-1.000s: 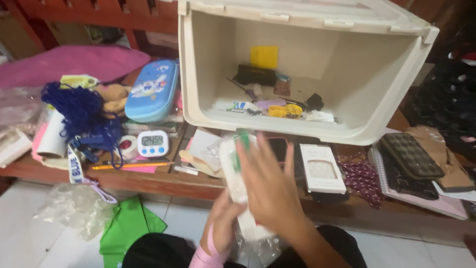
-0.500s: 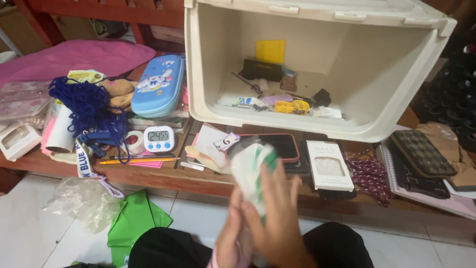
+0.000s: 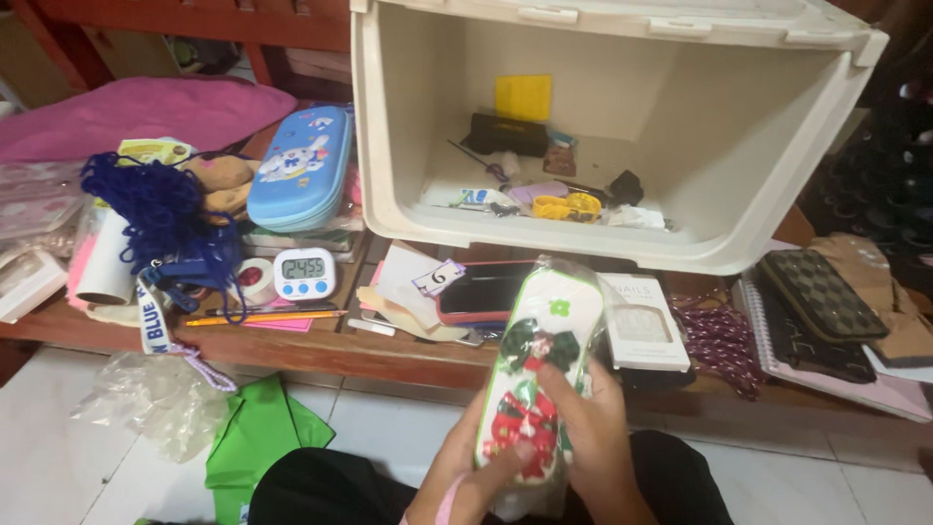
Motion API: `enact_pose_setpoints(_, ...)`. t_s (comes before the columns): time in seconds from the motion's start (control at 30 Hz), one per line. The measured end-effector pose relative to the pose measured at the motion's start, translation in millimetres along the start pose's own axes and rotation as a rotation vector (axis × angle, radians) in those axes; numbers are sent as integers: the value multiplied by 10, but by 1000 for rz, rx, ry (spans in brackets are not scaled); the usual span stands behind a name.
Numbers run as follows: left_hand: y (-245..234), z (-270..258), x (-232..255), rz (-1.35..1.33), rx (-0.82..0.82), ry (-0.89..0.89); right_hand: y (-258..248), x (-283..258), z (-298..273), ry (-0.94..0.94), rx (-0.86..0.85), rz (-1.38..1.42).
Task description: The person takes items out of a plastic bin, handles a phone, wipes a small package, and then places various objects back into the container.
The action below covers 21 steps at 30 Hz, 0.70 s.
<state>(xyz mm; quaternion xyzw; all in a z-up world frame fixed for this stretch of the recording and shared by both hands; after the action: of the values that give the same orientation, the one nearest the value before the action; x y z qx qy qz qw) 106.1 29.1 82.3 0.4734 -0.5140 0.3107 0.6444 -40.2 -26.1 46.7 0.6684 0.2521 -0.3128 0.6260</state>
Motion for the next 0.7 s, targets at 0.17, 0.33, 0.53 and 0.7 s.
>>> enact_pose_setpoints(0.17, -247, 118, -200, -35, 167, 68, -347, -211, 31, -392, 242, 41)
enact_pose_setpoints(0.33, -354, 92, -298, 49, 150, 148, 212, -165, -515, -852, -613, -1041)
enact_pose_setpoints(0.53, -316, 93, -331, 121, 96, 65, 563, -314, -409, -940, -719, -1366)
enact_pose_setpoints(0.7, -421, 125, -398, 126, 129, 116, 593, -123, -596, -880, -728, -1277)
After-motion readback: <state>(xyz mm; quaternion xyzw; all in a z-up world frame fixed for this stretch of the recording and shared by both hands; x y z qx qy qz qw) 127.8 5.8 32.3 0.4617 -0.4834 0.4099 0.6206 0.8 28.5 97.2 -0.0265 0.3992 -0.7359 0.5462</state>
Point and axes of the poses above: each hand's wrist, its own z-axis towards the middle knuckle, its own y-axis out of the palm, x = y × z, the point moved 7 cm from there along z, towards the middle knuckle, and after that the axes turned 15 degrees about z, right-handed, at the moved point
